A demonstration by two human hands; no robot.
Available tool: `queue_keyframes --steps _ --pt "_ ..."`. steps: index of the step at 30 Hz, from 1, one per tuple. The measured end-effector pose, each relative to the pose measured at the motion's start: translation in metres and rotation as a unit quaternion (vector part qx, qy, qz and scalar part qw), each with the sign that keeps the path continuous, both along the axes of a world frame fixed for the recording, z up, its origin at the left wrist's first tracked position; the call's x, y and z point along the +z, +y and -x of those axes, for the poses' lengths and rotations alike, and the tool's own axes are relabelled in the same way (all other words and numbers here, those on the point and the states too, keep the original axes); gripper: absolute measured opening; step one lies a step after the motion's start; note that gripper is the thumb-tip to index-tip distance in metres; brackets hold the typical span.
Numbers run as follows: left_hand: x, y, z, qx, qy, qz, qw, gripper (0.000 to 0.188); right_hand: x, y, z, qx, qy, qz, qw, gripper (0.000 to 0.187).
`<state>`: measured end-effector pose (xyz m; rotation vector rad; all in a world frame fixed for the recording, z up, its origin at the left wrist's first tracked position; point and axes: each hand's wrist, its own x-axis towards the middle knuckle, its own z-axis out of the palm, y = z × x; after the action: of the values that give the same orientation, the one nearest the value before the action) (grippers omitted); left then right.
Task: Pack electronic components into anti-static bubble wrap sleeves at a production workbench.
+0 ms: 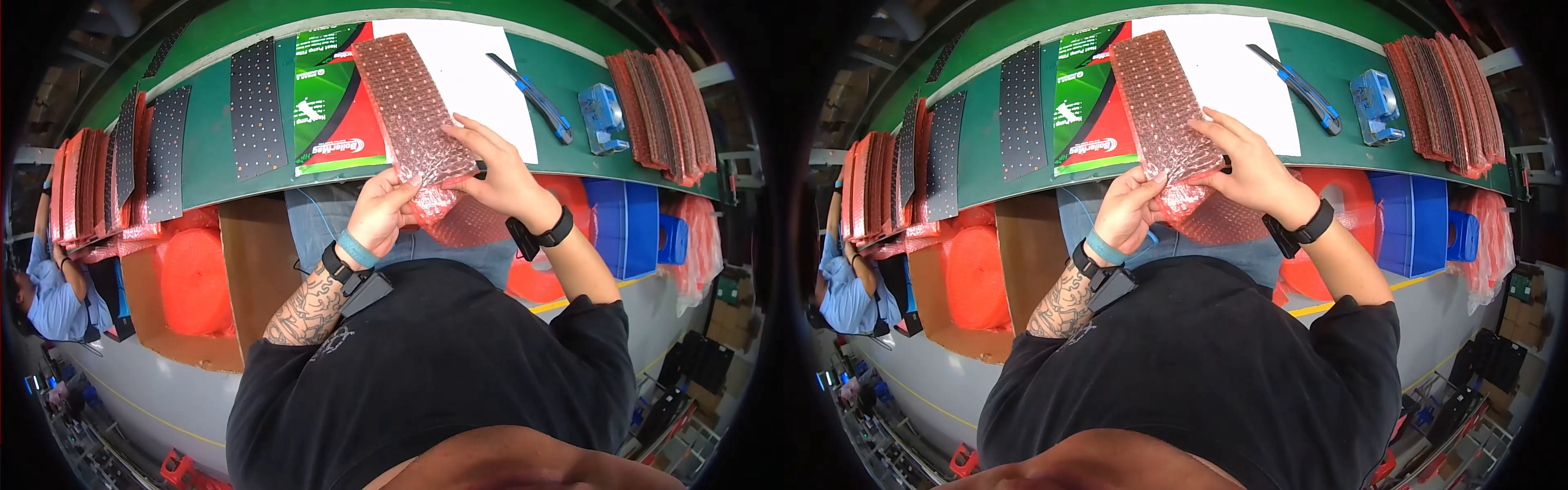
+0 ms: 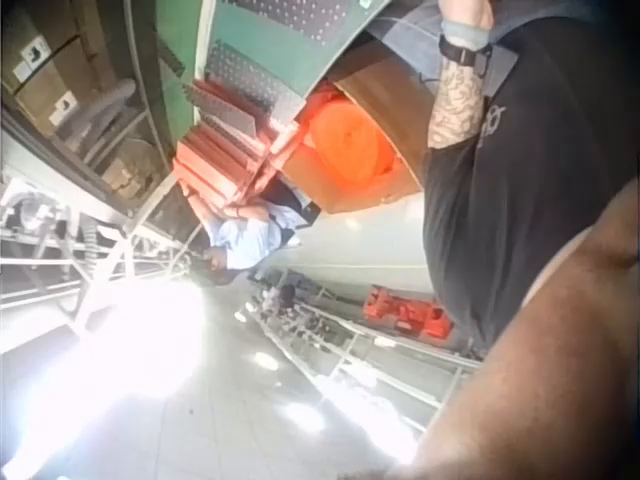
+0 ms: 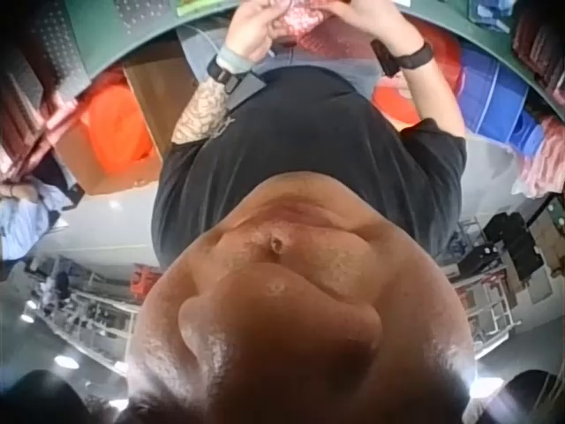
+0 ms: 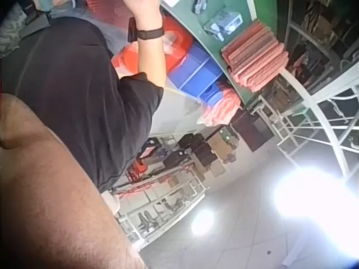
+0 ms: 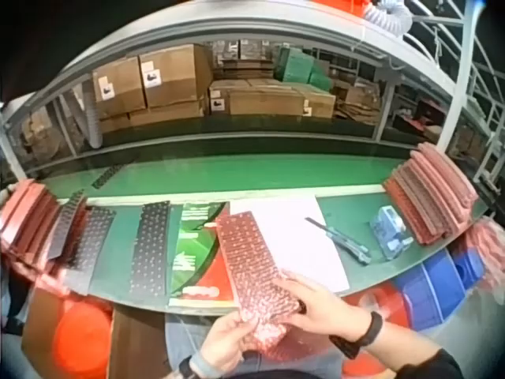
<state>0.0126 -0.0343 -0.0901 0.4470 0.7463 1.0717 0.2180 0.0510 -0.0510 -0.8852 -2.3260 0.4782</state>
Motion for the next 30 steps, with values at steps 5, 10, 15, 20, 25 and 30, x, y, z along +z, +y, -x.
queue_keyframes --steps 5,10,15,20,25,30 --pt "-0.003 0.002 0.002 0.002 -0.006 0.003 1.0 0.029 -0.005 0.004 -0.003 0.03 0.131 0.339 0.931 0.064" --pt "-0.004 0.006 0.002 0.01 -0.021 0.001 1.0 0.031 -0.023 -0.004 0.007 -0.013 0.298 0.475 0.828 0.068" --pt "-0.007 0.005 0.004 0.014 -0.032 -0.009 0.999 0.034 -0.04 -0.01 0.009 -0.033 0.338 0.492 0.802 0.066" --pt "-0.011 0.0 0.0 0.074 0.021 -0.051 0.996 0.047 -0.041 -0.018 0.008 0.016 0.366 0.515 0.775 0.066" --pt "-0.013 0.002 -0.002 0.085 0.018 -0.064 0.994 0.055 -0.051 -0.022 0.007 0.006 0.393 0.525 0.755 0.064" --pt "-0.019 0.002 -0.003 0.087 0.006 -0.065 0.994 0.056 -0.053 -0.025 0.007 0.004 0.4 0.525 0.751 0.061"
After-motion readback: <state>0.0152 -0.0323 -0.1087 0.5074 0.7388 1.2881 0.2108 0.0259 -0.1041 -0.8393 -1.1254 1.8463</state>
